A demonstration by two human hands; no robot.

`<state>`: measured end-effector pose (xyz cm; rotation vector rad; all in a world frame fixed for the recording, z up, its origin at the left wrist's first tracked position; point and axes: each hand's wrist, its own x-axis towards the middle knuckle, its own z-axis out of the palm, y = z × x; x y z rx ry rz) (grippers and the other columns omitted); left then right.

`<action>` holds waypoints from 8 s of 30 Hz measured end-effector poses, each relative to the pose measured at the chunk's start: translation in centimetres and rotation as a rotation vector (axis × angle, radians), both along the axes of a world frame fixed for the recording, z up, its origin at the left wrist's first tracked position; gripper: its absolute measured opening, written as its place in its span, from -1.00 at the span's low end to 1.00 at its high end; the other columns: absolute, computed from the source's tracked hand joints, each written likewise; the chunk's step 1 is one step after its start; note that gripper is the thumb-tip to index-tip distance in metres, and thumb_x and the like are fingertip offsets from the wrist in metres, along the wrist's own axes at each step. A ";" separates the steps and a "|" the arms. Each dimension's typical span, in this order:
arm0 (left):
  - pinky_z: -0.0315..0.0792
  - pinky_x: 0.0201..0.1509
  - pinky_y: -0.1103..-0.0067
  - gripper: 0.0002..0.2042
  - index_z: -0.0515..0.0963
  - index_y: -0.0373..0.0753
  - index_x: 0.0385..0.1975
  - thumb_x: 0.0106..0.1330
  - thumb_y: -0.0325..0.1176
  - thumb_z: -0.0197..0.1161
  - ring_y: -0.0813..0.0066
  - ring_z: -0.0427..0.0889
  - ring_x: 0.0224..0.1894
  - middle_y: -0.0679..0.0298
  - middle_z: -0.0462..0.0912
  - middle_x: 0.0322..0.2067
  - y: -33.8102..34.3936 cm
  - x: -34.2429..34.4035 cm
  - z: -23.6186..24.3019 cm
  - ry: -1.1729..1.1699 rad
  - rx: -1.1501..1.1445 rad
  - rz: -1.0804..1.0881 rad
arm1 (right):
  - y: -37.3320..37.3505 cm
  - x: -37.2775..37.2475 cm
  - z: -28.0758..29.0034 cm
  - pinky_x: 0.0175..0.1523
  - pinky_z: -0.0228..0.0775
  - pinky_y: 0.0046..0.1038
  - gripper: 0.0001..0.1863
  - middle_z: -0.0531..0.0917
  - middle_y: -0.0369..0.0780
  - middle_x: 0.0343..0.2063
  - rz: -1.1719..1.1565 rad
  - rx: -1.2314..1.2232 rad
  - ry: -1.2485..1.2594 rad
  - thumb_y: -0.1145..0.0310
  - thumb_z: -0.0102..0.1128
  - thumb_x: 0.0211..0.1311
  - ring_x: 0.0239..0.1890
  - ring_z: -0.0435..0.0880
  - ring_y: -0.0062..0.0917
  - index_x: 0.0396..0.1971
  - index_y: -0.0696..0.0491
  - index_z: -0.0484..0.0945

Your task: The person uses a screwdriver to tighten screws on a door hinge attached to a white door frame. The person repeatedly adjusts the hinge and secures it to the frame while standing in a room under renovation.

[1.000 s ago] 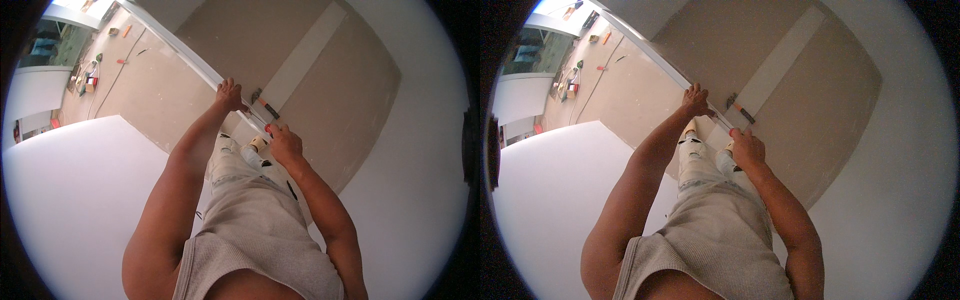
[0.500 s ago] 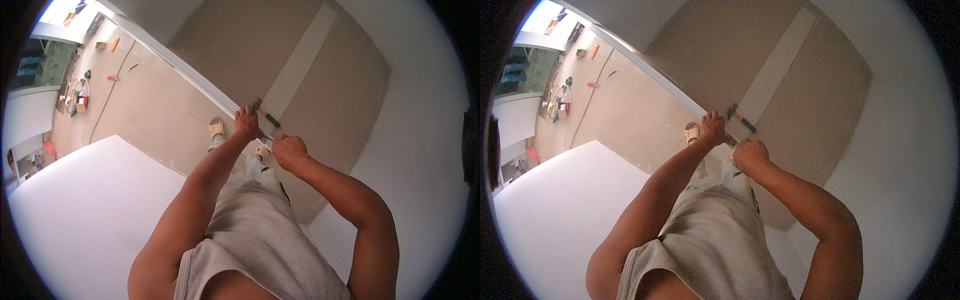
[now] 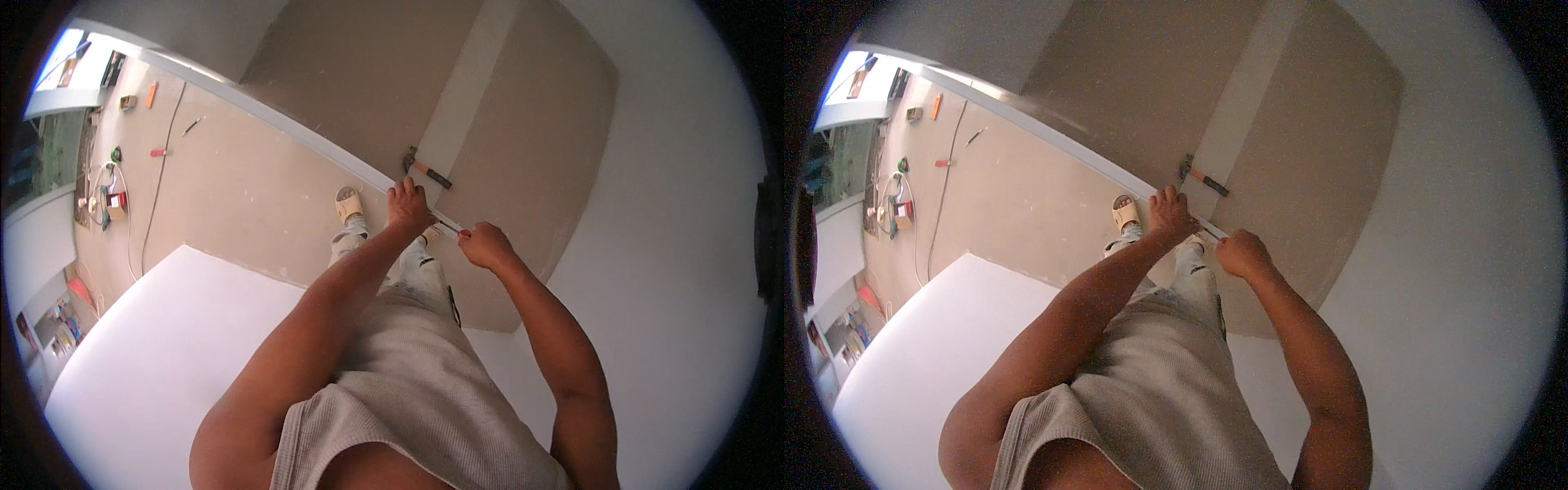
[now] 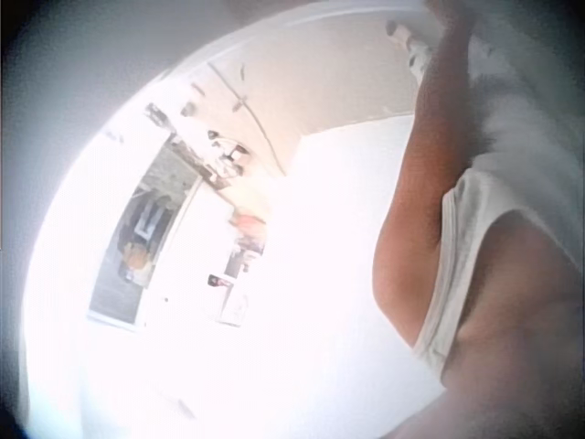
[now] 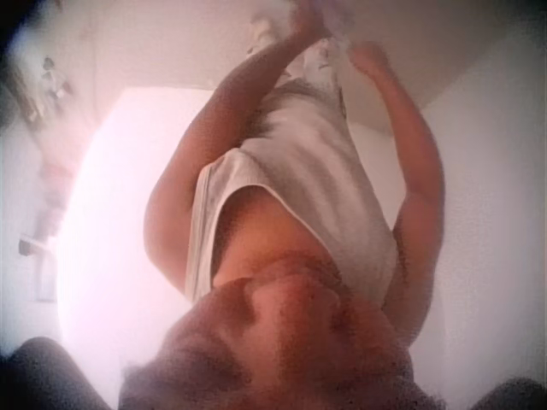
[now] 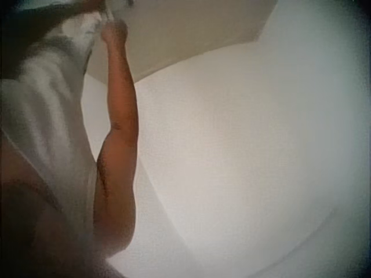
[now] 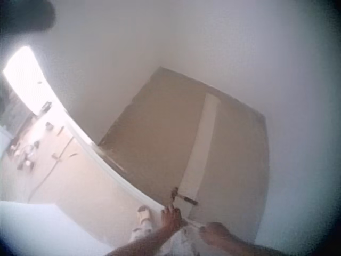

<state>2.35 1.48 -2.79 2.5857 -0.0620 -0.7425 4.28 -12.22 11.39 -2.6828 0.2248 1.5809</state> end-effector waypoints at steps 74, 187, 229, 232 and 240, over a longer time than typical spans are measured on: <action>0.44 -0.38 0.71 -0.84 0.48 -0.33 -0.19 0.37 -0.37 0.11 0.65 0.46 -0.50 0.39 0.47 -0.49 -5.7 -9.9 -1.0 0.990 -1.822 1.455 | -12.5 -7.2 4.0 -0.02 0.38 -0.29 -0.57 0.56 -0.07 -0.22 0.173 0.643 -0.479 0.32 0.34 -0.02 -0.15 0.56 -0.28 -0.14 0.13 0.46; 0.51 -0.19 0.37 -0.88 0.58 -0.19 -0.36 0.20 -0.40 0.10 0.19 0.62 -0.31 0.20 0.56 -0.36 -6.5 -7.0 -7.7 -0.330 -0.629 0.632 | 2.7 4.6 1.3 -0.63 0.37 -0.38 -0.68 0.54 -0.19 -0.48 -0.322 -0.037 0.252 0.24 0.08 0.26 -0.72 0.45 -0.58 -0.14 0.15 0.34; 0.53 -0.15 0.37 -0.81 0.56 -0.19 -0.24 0.16 -0.44 0.10 0.19 0.63 -0.24 0.18 0.57 -0.30 -4.2 -7.4 -4.4 -0.206 -0.611 0.518 | 2.3 2.2 3.3 -0.27 0.46 -0.30 -0.73 0.55 -0.09 -0.49 1.226 0.083 -0.115 0.24 0.00 0.29 -0.45 0.60 -0.26 -0.16 0.12 0.35; 0.53 -0.14 0.36 -0.82 0.56 -0.18 -0.25 0.17 -0.44 0.08 0.17 0.63 -0.25 0.17 0.57 -0.29 -4.7 -7.5 -5.1 -0.211 -0.597 0.512 | 2.6 3.3 2.2 -0.50 0.42 -0.37 -0.73 0.56 -0.13 -0.54 0.487 0.053 0.068 0.25 -0.03 0.31 -0.59 0.56 -0.36 -0.16 0.14 0.36; 0.52 -0.11 0.35 -0.81 0.55 -0.21 -0.24 0.17 -0.42 0.09 0.18 0.61 -0.17 0.16 0.57 -0.26 -5.5 -7.5 -5.8 -0.222 -0.598 0.501 | 0.3 2.1 2.4 -0.36 0.46 -0.28 -0.71 0.52 -0.02 -0.26 0.577 0.111 0.001 0.23 0.06 0.24 -0.39 0.62 -0.30 -0.12 0.06 0.39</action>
